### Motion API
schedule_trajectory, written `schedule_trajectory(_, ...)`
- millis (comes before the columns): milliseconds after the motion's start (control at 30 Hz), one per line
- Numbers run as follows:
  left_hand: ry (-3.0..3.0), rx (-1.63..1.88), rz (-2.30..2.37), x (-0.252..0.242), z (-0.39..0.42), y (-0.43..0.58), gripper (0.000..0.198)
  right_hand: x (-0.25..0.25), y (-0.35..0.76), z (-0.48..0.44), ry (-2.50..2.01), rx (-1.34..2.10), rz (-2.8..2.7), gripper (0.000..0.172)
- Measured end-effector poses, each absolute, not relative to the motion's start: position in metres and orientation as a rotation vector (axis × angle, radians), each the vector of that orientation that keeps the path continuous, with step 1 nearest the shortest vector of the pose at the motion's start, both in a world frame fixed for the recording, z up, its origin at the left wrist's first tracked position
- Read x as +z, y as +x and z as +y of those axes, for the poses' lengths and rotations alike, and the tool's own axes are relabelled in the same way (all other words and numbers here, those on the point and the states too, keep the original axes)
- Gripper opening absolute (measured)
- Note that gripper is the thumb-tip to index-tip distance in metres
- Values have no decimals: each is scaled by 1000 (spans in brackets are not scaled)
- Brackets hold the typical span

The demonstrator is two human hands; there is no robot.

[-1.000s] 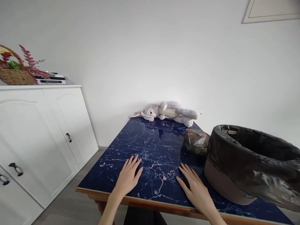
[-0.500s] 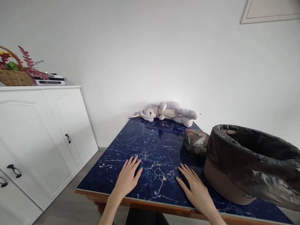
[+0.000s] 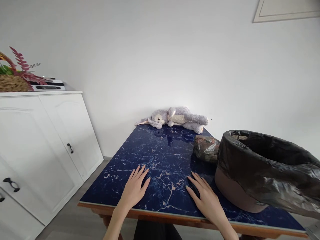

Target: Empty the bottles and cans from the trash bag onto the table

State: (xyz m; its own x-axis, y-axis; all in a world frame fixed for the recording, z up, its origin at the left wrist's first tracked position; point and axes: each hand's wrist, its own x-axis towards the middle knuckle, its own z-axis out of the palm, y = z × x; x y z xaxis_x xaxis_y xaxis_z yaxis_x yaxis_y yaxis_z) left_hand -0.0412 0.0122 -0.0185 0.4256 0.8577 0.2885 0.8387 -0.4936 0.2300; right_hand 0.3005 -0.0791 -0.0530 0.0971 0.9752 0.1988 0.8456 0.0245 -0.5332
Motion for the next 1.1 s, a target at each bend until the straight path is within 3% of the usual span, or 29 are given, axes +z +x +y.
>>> schedule_trajectory(267, 2627, 595, 1560, -20, 12, -42, 55, -52, 297, -75, -1697, 339, -1725, 59)
schedule_trajectory(433, 2623, 588, 1562, -19, 12, -43, 56, -20, 291, -51, -1539, 221, -1664, 56)
schedule_trajectory(633, 2619, 610, 1556, -17, 11, -41, 55, 16, 299, 1, -1814, 88, -1477, 53)
schedule_trajectory(1100, 2602, 579, 1587, -18, 8, -44, 56, 11, 300, 25, -2006, 89, -1384, 60)
